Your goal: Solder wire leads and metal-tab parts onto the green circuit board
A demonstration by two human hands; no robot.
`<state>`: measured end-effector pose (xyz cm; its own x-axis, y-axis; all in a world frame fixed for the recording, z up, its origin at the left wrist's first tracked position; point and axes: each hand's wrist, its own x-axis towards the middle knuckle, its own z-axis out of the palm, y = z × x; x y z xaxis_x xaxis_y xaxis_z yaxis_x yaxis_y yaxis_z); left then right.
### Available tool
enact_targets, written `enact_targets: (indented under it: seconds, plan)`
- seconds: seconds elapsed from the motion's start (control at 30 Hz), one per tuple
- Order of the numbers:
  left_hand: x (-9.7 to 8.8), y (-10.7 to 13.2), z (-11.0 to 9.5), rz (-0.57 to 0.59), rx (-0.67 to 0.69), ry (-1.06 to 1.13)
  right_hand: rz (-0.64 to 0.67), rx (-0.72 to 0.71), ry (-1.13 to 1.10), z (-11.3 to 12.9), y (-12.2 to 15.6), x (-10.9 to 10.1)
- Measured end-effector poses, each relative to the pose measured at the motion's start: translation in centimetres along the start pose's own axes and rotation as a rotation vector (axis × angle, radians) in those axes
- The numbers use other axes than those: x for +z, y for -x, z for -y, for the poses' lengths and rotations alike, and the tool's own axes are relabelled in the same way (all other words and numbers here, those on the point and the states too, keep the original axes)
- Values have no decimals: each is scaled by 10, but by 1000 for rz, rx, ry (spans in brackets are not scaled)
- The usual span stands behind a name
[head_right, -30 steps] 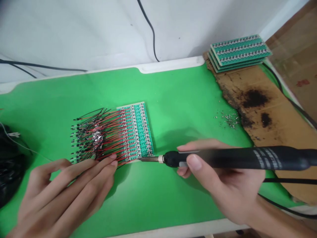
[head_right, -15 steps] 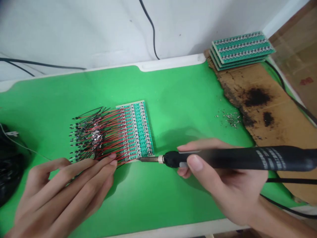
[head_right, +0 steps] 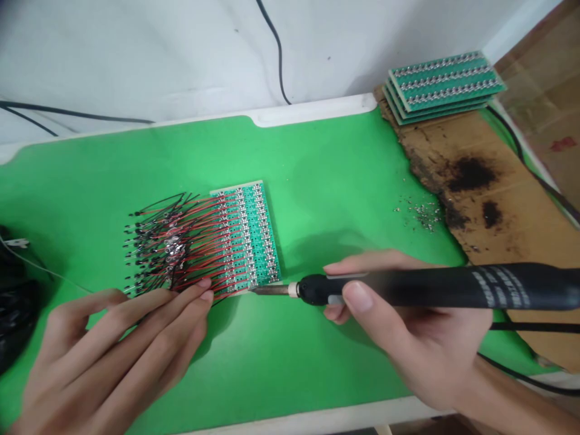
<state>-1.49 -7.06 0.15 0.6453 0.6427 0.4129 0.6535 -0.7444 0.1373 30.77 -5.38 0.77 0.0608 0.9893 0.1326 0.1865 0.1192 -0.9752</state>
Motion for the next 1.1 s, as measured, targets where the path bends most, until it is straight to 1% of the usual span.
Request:
enact_targets:
  seconds: [0.1,0.2,0.27,0.5,0.7,0.8,0.9,1.0,1.1]
  plan:
    - [-1,1,2,0,45,-99,0,-5,-21,-2,1,-1]
    - [1,0,6,2,79,-94,-14,-1,-28,-3,3,-3]
    - [3,-3,7,-6,73,-104,-21,-1,-35,-6,5,-5]
    - [7,-20,6,-105,85,-139,-60,-29,-109,-14,8,-5]
    - [10,-18,7,-109,117,-121,-123,-18,-226,-13,-4,1]
    - [12,-18,9,-122,128,-136,-154,-1,-268,-14,-9,3]
    - [13,-20,11,-110,132,-154,-178,-10,-313,-16,-13,3]
    - [10,-20,12,-88,137,-160,-226,-29,-331,-17,-19,1]
    - [2,-23,7,-70,97,-108,-292,-42,-348,-14,-33,0]
